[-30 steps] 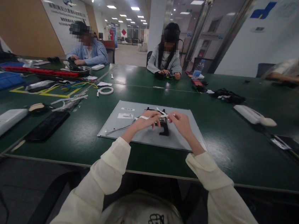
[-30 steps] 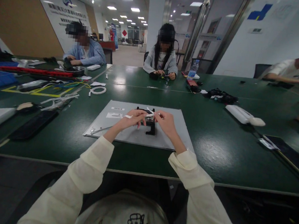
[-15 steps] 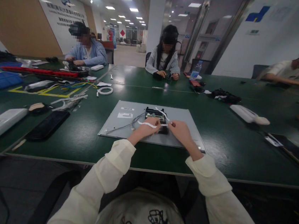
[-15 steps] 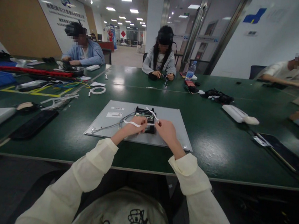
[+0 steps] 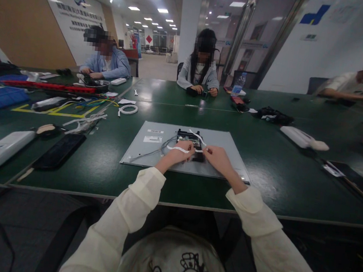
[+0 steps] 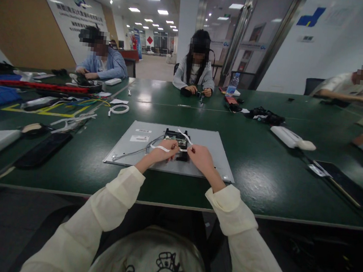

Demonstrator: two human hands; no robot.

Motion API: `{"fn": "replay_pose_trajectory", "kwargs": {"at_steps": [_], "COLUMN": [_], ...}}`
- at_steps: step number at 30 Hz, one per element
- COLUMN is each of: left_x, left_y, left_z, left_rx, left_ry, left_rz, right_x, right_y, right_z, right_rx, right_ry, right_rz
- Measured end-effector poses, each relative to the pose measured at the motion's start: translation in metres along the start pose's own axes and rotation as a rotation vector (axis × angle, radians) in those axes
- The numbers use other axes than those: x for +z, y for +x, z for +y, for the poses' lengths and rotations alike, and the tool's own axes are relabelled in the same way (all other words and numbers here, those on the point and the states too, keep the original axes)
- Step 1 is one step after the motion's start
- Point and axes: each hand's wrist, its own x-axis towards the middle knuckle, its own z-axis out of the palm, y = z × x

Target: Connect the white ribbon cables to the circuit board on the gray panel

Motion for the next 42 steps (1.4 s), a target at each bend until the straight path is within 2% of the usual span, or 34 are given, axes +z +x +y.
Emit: {"fn": "replay_pose_trajectory", "kwargs": {"at_steps": [11,23,34,42], "left_x": [0.001,0.000,0.015,0.003], "left_y": [0.002,0.000,0.010,-0.002], "left_z": [0.000,0.007,0.011,0.011], "left_rx": [-0.032,0.027,-0.095,-0.180], "left_ry": [0.047,0.229,0.490,0.561], "left_rz": [-0.008,0.055,0.065,0.067], "right_x": [0.000,-0.003,-0.004,-0.008], "right_y": [0.001,-0.004,-0.007,-0.008], "right_z": [0.001,-0.006,-0.010,-0.002], "right_rx": [-0.012,0.079,0.169,0.252], "right_ry": [0.033,-0.213,-0.379,-0.462], "right_rz": [-0.021,-0.001,-0.043,-0.019]}}
